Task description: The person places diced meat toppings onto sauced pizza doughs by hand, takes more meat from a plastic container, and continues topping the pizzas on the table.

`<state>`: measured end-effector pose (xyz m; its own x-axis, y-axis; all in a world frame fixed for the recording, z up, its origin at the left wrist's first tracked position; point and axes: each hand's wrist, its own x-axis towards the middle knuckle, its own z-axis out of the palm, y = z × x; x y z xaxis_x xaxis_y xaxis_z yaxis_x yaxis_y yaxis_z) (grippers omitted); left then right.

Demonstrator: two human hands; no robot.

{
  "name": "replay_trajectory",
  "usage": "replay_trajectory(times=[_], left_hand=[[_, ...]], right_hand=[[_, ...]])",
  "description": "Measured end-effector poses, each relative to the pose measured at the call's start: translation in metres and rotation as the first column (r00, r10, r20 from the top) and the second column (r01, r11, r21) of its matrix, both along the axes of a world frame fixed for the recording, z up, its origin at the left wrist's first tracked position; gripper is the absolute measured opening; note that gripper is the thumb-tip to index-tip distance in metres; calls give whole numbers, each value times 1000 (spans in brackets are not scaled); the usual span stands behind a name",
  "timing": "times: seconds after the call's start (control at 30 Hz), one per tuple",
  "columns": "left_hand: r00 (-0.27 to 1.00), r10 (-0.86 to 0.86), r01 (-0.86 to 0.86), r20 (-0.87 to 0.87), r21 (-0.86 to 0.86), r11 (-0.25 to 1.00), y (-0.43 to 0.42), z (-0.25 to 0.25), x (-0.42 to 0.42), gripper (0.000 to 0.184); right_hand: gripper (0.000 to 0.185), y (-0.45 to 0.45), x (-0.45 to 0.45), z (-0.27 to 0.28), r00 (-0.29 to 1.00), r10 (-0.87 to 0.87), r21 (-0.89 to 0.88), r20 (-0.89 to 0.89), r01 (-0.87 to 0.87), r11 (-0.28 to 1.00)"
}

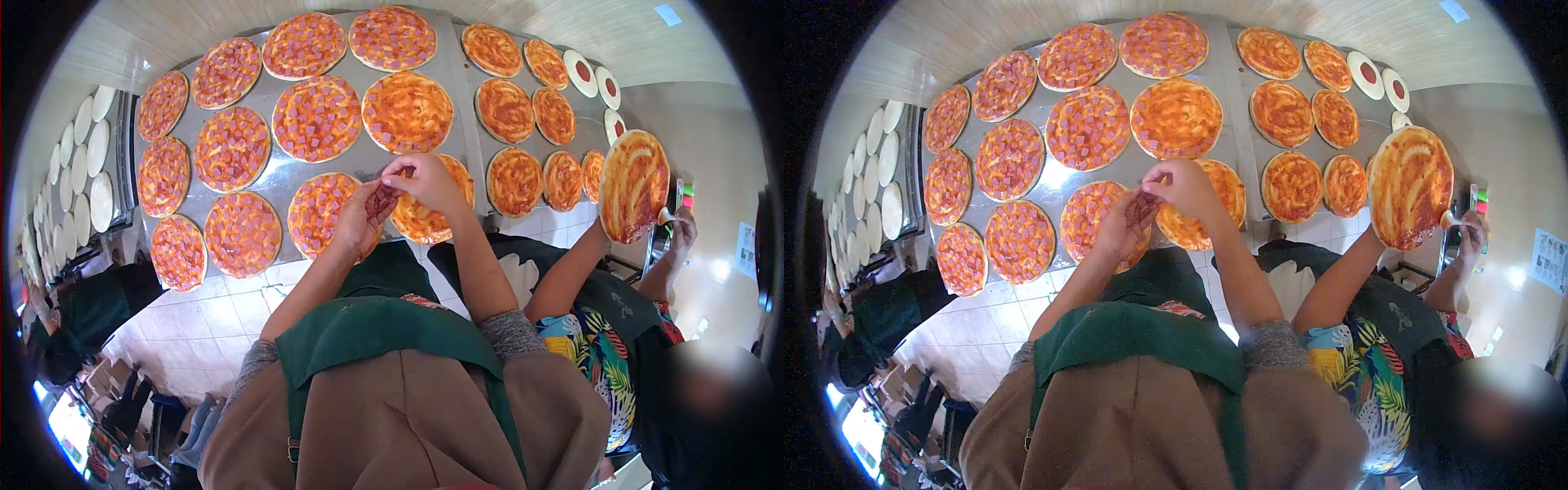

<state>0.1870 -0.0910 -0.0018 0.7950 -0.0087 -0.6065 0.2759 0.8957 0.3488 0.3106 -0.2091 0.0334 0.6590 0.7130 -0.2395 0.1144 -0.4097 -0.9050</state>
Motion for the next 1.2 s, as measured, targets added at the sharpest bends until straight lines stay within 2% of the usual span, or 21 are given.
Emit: replay_trajectory(times=[0.1,0.17,0.27,0.37,0.47,0.57,0.67,0.77,0.87,1.17,1.2], left_hand=[[999,-27,27,24,-22,999,3,-10,-2,30],[1000,-12,12,0,-32,999,5,-8,-2,28],[999,-3,2,-40,-28,1000,5,1,-4,28],[999,0,-1,-45,-18,1000,6,-3,-8,28],[999,4,-5,-42,-14,1000,5,-12,-10,29],[999,13,-13,-36,-4,1000,5,-13,-10,29],[999,20,-21,-25,-22,1000,7,-18,-11,30],[999,32,-32,-32,-19,999,7,-19,-10,31],[999,43,-44,-27,-19,999,7,-19,-10,32],[998,52,-54,-34,-59,997,8,-24,-9,32],[997,59,-61,-42,-54,997,8,-21,-9,32]], right_hand=[[17,-16,14,-10,962,-186,104,-199,209,972],[15,-32,35,-13,861,-338,103,-380,403,910],[15,-62,74,-40,830,-448,140,-332,514,847],[17,-75,107,-54,859,-493,33,-140,501,865],[18,-81,132,-70,909,-393,-8,-138,395,919],[19,-79,139,-66,892,-374,21,-254,392,920],[21,-77,136,-59,795,-425,57,-433,494,867],[20,-81,140,-65,809,-406,17,-425,456,890],[22,-84,143,-77,884,-330,7,-332,353,936],[15,-78,149,-73,955,-267,-152,-132,247,957],[15,-78,152,-75,969,-237,-178,-67,222,959]])
